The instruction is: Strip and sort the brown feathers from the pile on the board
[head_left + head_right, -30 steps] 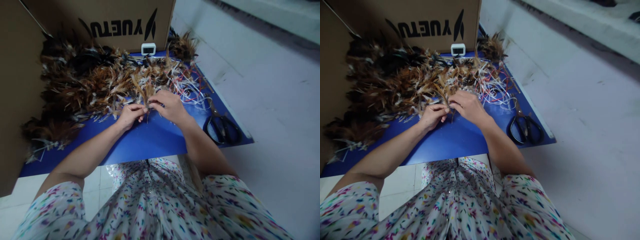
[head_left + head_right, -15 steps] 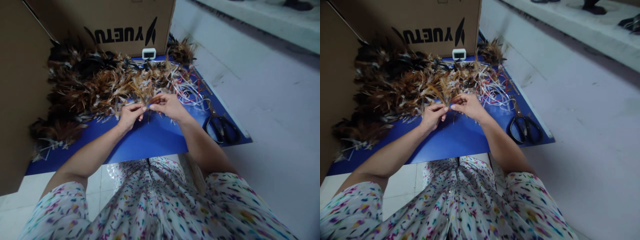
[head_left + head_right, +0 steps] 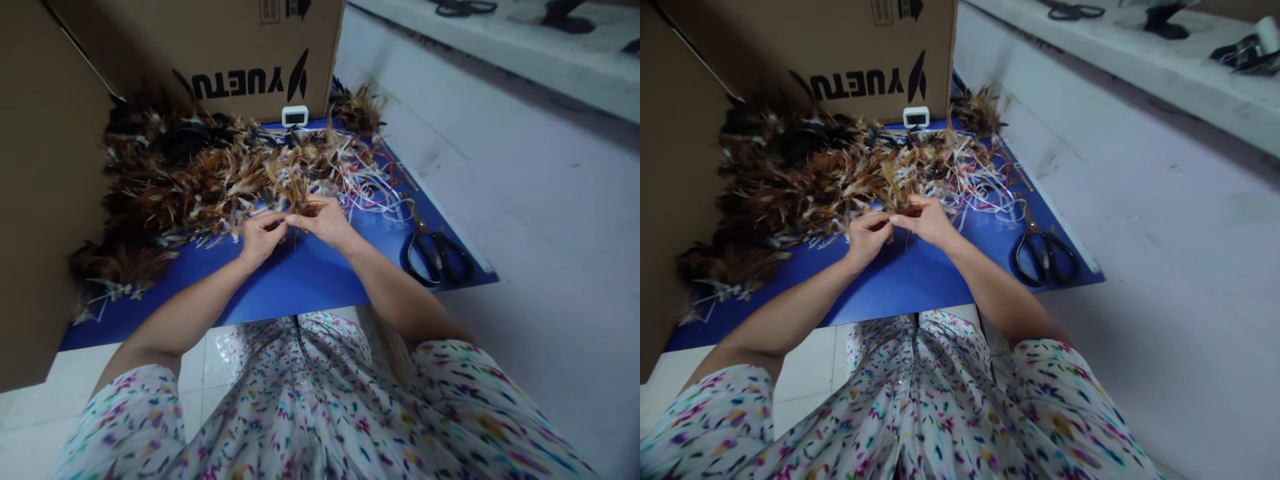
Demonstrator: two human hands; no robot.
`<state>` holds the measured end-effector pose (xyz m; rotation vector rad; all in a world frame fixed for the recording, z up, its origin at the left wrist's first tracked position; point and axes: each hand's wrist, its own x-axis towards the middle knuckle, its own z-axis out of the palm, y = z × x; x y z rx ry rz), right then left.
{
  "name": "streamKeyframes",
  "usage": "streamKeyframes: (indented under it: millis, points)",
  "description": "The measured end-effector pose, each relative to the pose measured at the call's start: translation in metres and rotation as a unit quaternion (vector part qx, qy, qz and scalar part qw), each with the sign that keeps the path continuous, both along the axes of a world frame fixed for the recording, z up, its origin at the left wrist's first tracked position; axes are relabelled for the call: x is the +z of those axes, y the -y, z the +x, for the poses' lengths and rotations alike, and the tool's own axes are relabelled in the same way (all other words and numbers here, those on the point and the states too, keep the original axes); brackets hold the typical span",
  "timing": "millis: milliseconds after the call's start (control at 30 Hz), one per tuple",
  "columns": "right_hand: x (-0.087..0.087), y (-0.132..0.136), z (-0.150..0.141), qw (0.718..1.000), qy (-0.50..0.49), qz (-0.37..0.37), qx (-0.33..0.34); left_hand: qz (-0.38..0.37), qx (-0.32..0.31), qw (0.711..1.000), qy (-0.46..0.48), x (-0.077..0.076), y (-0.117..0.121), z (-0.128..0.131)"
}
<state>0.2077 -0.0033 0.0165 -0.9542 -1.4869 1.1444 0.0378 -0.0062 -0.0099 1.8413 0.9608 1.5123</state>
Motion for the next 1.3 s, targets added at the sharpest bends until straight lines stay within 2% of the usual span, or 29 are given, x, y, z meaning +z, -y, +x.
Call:
streamKeyframes:
  millis: [167,300,467,567,700,933,1133,1300]
  points:
    - [0.0,-0.001,-0.002,1.0,-0.013,-0.001,0.002,0.023,0.018,0.999,-0.029,0.001,0.001,0.0]
    - [0.001,-0.001,0.0,1.0,-0.01,-0.009,0.004,0.01,0.014,1.0,-0.018,0.001,0.001,0.001]
    - [0.003,-0.002,0.005,1.0,-0.004,-0.006,0.016,-0.116,-0.058,0.991,0.033,0.002,0.002,0.001]
    - [0.006,-0.001,0.009,1.0,0.006,0.001,0.021,-0.196,-0.111,0.972,0.071,0.003,0.002,0.001]
    - [0.012,0.002,0.011,0.999,0.023,0.001,0.036,-0.265,-0.173,0.944,0.096,0.004,0.002,0.001]
    - [0.012,0.002,0.013,0.998,0.047,-0.002,0.036,-0.333,-0.218,0.91,0.12,0.01,0.004,0.001]
    - [0.013,0.0,0.013,0.997,0.044,-0.018,0.066,-0.383,-0.248,0.883,0.111,0.013,0.005,-0.001]
    - [0.015,0.002,0.014,0.996,0.047,-0.022,0.074,-0.387,-0.255,0.877,0.123,0.01,0.004,-0.002]
